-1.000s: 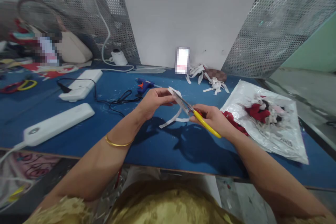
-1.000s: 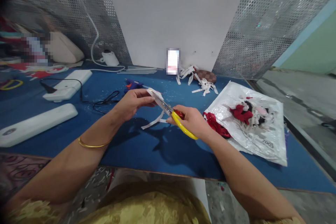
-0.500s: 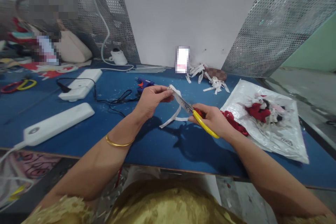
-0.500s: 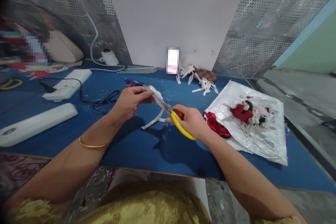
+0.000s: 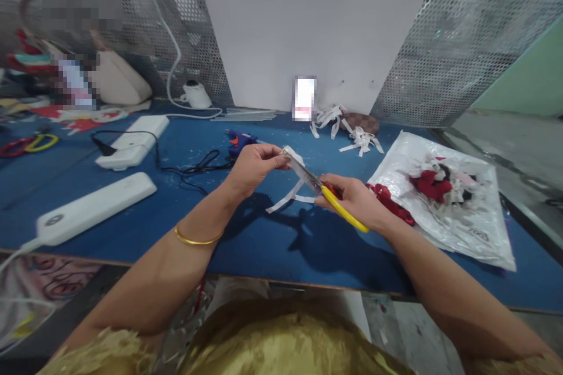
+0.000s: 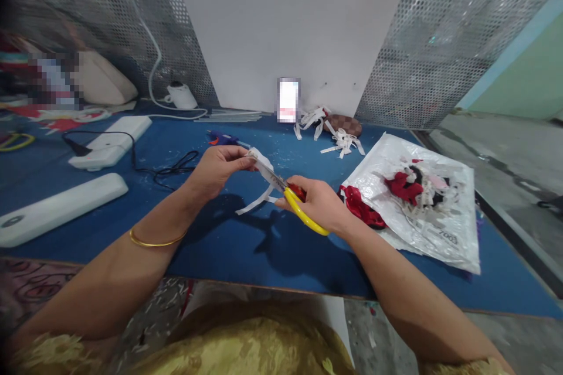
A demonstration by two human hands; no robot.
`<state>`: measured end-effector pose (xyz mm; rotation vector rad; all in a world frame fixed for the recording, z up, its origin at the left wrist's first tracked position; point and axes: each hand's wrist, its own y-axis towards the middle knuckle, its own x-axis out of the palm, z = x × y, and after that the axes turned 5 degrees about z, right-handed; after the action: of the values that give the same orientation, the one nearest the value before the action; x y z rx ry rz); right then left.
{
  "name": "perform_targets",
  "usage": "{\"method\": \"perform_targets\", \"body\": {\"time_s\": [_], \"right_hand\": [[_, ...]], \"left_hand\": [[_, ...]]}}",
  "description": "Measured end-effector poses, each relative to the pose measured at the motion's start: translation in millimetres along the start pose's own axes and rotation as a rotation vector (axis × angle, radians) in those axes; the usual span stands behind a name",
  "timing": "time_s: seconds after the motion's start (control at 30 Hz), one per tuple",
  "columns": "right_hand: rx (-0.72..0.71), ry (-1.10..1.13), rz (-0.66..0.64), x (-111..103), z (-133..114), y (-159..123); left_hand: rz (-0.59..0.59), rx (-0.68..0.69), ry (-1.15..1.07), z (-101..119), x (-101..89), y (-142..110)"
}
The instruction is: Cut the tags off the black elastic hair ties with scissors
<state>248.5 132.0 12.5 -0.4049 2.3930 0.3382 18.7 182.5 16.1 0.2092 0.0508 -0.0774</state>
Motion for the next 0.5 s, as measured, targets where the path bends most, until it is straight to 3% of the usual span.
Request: {"method": "perform_targets", "body": {"time_s": [0.3, 0.5], "right_hand": [[0.003, 0.079, -0.058, -6.1, -3.1, -2.2], [-0.019, -0.009, -0.044, -6.9, -5.3, -2.8]], "left_hand": [[-0.079, 0.047, 0.031, 2.0, -5.1, 1.5], [-0.113, 0.026, 0.026, 3.3, -5.6, 1.0]]}}
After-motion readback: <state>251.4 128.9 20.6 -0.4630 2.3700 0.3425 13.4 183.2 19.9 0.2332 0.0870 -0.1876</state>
